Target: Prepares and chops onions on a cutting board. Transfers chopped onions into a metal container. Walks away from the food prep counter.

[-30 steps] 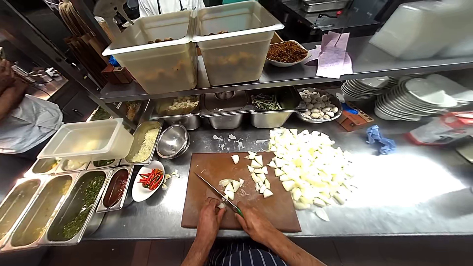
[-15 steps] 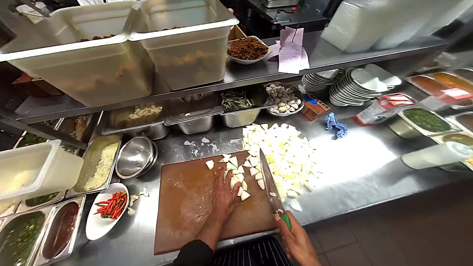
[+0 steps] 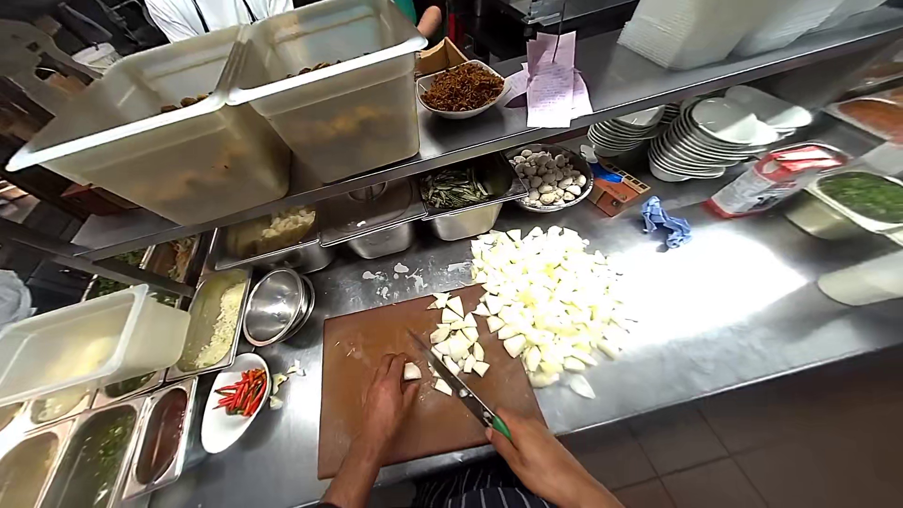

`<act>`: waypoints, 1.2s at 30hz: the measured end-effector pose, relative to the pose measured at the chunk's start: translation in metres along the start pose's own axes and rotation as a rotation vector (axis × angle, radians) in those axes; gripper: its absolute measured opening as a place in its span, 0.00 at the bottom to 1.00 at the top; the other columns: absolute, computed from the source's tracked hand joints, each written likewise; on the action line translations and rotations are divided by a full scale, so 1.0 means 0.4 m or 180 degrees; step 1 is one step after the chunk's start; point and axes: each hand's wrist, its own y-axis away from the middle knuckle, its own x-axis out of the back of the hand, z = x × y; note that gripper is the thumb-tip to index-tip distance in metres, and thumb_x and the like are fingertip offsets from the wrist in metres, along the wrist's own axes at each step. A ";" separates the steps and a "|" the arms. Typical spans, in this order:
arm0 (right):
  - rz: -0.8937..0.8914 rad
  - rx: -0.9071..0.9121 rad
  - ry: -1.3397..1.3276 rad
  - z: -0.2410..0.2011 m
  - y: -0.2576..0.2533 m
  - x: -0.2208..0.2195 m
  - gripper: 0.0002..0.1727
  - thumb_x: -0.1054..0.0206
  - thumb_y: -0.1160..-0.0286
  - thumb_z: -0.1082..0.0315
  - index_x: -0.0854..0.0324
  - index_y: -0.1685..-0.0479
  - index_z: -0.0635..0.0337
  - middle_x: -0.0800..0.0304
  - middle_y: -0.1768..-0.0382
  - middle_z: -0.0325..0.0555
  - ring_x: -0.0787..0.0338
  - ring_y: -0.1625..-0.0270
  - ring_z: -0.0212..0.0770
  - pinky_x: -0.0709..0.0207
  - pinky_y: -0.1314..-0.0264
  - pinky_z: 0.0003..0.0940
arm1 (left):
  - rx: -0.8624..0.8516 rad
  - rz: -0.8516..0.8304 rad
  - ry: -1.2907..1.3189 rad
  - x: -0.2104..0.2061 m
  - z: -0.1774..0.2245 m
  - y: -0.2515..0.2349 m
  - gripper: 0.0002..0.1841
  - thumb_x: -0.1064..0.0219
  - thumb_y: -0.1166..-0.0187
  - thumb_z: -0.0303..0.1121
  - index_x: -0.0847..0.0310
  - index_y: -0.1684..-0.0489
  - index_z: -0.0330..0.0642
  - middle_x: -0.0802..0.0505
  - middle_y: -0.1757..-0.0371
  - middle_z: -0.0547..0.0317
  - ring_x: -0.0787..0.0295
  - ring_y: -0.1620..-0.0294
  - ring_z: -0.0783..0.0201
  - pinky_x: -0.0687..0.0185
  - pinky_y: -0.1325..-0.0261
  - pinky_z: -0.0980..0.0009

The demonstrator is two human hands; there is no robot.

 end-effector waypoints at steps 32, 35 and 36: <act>0.2471 -0.1051 -0.1750 0.150 0.126 -0.043 0.22 0.42 0.15 0.44 0.24 0.44 0.55 0.22 0.81 0.46 0.20 0.86 0.45 0.21 0.85 0.44 | -0.1476 0.0111 -0.0494 -0.111 -0.008 -0.099 0.73 0.30 0.61 0.87 0.47 0.04 0.56 0.50 0.04 0.38 0.59 0.03 0.43 0.61 0.03 0.47; 0.2735 -0.1240 -0.1677 0.211 0.133 0.013 0.24 0.43 0.14 0.42 0.24 0.45 0.55 0.20 0.80 0.47 0.19 0.86 0.45 0.21 0.84 0.45 | -0.1482 0.0164 -0.0514 -0.156 0.082 -0.136 0.72 0.30 0.64 0.87 0.46 0.05 0.62 0.51 0.04 0.39 0.60 0.03 0.43 0.61 0.03 0.46; 0.2780 -0.1249 -0.1749 0.233 0.126 0.039 0.25 0.45 0.13 0.40 0.24 0.46 0.55 0.21 0.81 0.47 0.20 0.86 0.46 0.21 0.84 0.45 | -0.1461 0.0204 -0.0518 -0.169 0.116 -0.149 0.71 0.30 0.64 0.88 0.45 0.05 0.63 0.51 0.04 0.38 0.61 0.03 0.42 0.62 0.03 0.45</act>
